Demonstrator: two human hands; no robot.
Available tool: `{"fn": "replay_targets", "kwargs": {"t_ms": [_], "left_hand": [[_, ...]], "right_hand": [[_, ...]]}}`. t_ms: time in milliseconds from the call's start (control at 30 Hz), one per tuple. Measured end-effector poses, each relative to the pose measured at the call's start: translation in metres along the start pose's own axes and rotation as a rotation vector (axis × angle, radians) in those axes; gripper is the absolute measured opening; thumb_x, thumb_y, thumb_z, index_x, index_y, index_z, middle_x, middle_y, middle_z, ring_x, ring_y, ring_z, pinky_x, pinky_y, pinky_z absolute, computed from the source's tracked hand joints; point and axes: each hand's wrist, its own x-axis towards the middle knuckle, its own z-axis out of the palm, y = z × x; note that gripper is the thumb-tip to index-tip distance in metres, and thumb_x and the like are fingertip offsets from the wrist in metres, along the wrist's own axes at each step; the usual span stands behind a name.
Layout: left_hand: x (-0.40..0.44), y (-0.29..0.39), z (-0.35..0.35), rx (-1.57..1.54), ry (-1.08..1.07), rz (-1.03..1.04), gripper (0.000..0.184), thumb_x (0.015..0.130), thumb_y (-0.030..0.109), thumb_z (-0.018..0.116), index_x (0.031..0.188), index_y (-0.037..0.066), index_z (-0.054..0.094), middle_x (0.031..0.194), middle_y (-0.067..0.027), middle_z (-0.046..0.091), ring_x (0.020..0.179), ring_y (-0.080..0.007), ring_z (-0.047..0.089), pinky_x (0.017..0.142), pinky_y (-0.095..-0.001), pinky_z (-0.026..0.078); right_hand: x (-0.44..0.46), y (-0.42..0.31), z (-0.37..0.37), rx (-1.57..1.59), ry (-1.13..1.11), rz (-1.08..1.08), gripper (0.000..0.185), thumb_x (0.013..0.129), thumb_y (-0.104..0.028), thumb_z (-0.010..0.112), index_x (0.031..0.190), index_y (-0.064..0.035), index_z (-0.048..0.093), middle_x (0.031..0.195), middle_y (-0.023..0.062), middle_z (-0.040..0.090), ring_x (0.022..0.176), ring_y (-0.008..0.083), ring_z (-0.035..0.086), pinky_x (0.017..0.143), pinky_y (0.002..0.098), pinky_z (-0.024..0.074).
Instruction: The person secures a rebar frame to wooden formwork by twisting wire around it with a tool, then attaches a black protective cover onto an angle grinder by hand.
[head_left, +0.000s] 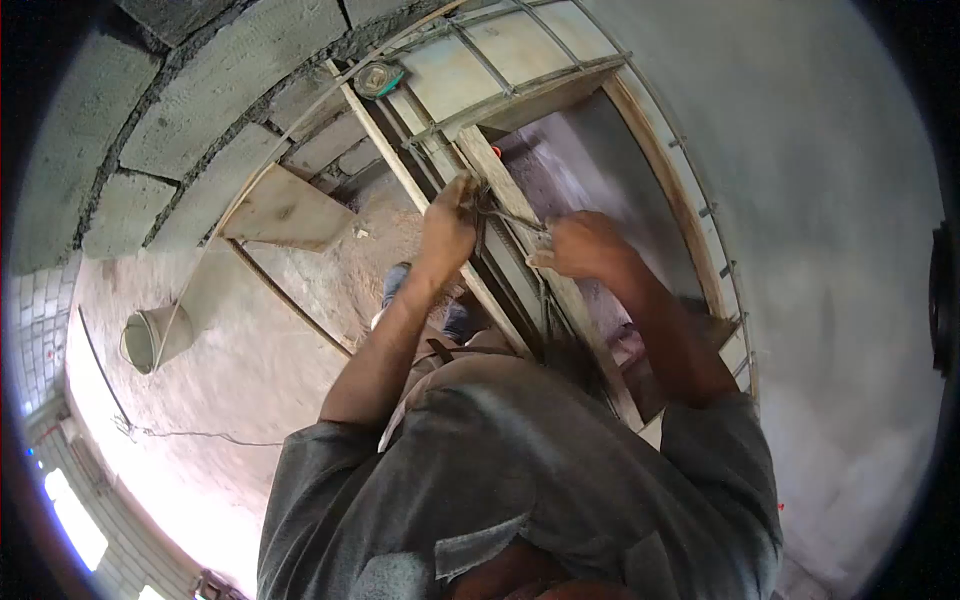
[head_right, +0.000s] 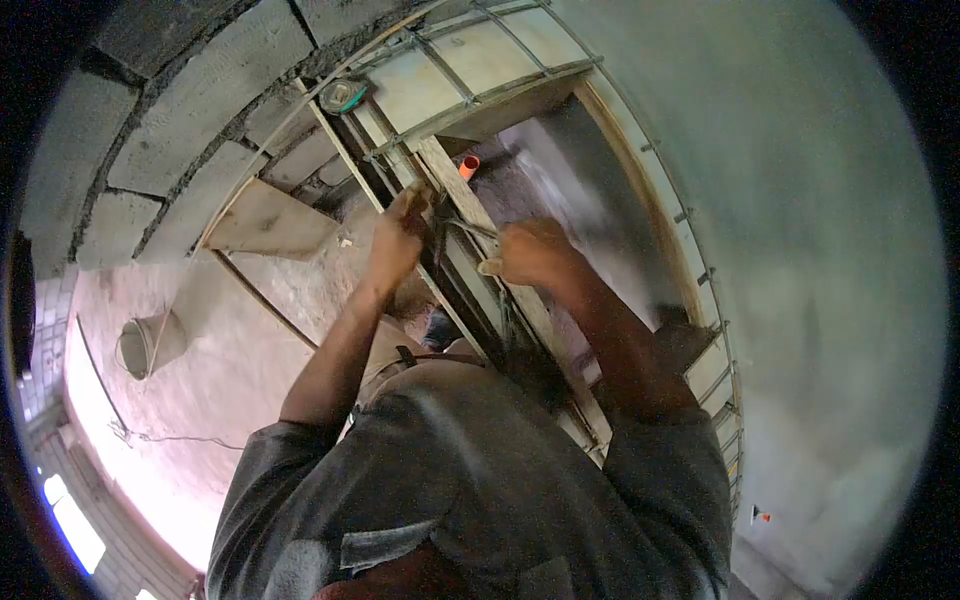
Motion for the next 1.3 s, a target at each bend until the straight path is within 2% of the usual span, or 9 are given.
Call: {"fn": "replay_targets", "kwargs": {"t_ms": [67, 333, 500, 600, 667, 933, 1067, 1167, 1300], "left_hand": [[0.023, -0.003, -0.01, 0.265, -0.102, 0.247, 0.045, 0.079, -0.01, 0.051, 0.122, -0.003, 0.06, 0.12, -0.0263, 0.061, 0.114, -0.0396, 0.059, 0.098, -0.039, 0.048], [0.057, -0.003, -0.006, 0.66, -0.522, 0.387, 0.053, 0.076, -0.007, 0.055, 0.128, 0.005, 0.058, 0.12, -0.0231, 0.062, 0.112, -0.0401, 0.059, 0.096, -0.0433, 0.048], [0.058, -0.011, -0.021, 0.502, -0.652, 0.541, 0.057, 0.072, -0.007, 0.055, 0.129, -0.002, 0.053, 0.122, -0.027, 0.059, 0.121, -0.041, 0.052, 0.103, -0.0446, 0.042], [0.063, -0.024, -0.023, 0.651, -0.727, 0.36, 0.048, 0.085, 0.004, 0.055, 0.133, 0.0, 0.05, 0.128, -0.0269, 0.055, 0.121, -0.0418, 0.051, 0.103, -0.0445, 0.043], [0.062, -0.027, -0.021, 0.73, -0.776, 0.318, 0.043, 0.094, 0.016, 0.052, 0.134, 0.001, 0.049, 0.129, -0.0258, 0.055, 0.122, -0.0423, 0.05, 0.103, -0.046, 0.042], [0.081, -0.03, -0.003, 0.952, -0.987, 0.853, 0.048, 0.097, 0.037, 0.052, 0.13, 0.003, 0.057, 0.127, -0.022, 0.059, 0.128, -0.0405, 0.046, 0.105, -0.0549, 0.035], [0.084, 0.0, 0.004, 0.991, -1.231, 0.829, 0.05, 0.094, 0.041, 0.054, 0.119, -0.001, 0.063, 0.133, -0.0224, 0.055, 0.136, -0.0383, 0.039, 0.109, -0.0509, 0.033], [0.07, 0.013, 0.003, 1.071, -1.236, 0.691, 0.052, 0.091, 0.041, 0.058, 0.118, -0.002, 0.064, 0.14, -0.0214, 0.049, 0.141, -0.0355, 0.032, 0.112, -0.0511, 0.029], [0.066, 0.013, 0.006, 1.203, -1.257, 0.738, 0.055, 0.089, 0.042, 0.061, 0.121, -0.002, 0.063, 0.144, -0.0202, 0.045, 0.145, -0.0336, 0.024, 0.114, -0.0526, 0.025]], "right_hand": [[0.011, -0.01, 0.019, 0.013, 0.111, 0.066, 0.026, 0.082, -0.024, 0.059, 0.094, -0.0033, 0.07, 0.084, 0.0219, 0.068, 0.083, 0.0383, 0.067, 0.076, 0.0467, 0.0529], [0.011, -0.03, 0.061, 0.335, 0.142, 0.235, 0.031, 0.081, -0.027, 0.059, 0.092, -0.0003, 0.07, 0.081, 0.0245, 0.067, 0.08, 0.0416, 0.067, 0.079, 0.0527, 0.0528], [0.009, -0.059, 0.078, 0.316, 0.133, 0.24, 0.033, 0.087, -0.035, 0.056, 0.093, -0.0051, 0.067, 0.084, 0.0233, 0.066, 0.084, 0.039, 0.065, 0.077, 0.0492, 0.0516], [0.018, -0.072, 0.125, 0.193, 0.221, -0.04, 0.033, 0.085, -0.035, 0.06, 0.092, -0.0039, 0.068, 0.085, 0.0238, 0.066, 0.08, 0.0379, 0.064, 0.074, 0.0484, 0.0512], [0.016, -0.097, 0.087, 0.508, -0.044, 0.197, 0.032, 0.084, -0.032, 0.06, 0.096, -0.0034, 0.068, 0.088, 0.0236, 0.066, 0.08, 0.0378, 0.063, 0.073, 0.048, 0.051], [0.093, -0.194, 0.17, 0.637, 0.779, 0.472, 0.03, 0.095, -0.024, 0.051, 0.086, 0.0027, 0.061, 0.079, 0.0185, 0.065, 0.068, 0.0316, 0.066, 0.063, 0.0467, 0.0534], [0.089, -0.217, 0.116, 1.333, 0.805, 0.53, 0.033, 0.097, -0.028, 0.052, 0.08, -0.0006, 0.059, 0.063, 0.0125, 0.056, 0.048, 0.0208, 0.057, 0.041, 0.0353, 0.0423], [0.085, -0.214, 0.089, 1.469, 0.564, 0.577, 0.038, 0.072, -0.019, 0.071, 0.102, 0.0006, 0.058, 0.08, 0.0186, 0.064, 0.081, 0.036, 0.065, 0.068, 0.05, 0.0514], [0.116, -0.222, 0.114, 1.929, 0.6, 0.69, 0.026, 0.076, -0.015, 0.066, 0.095, 0.0011, 0.06, 0.08, 0.0152, 0.065, 0.081, 0.0322, 0.066, 0.073, 0.05, 0.0512]]}}
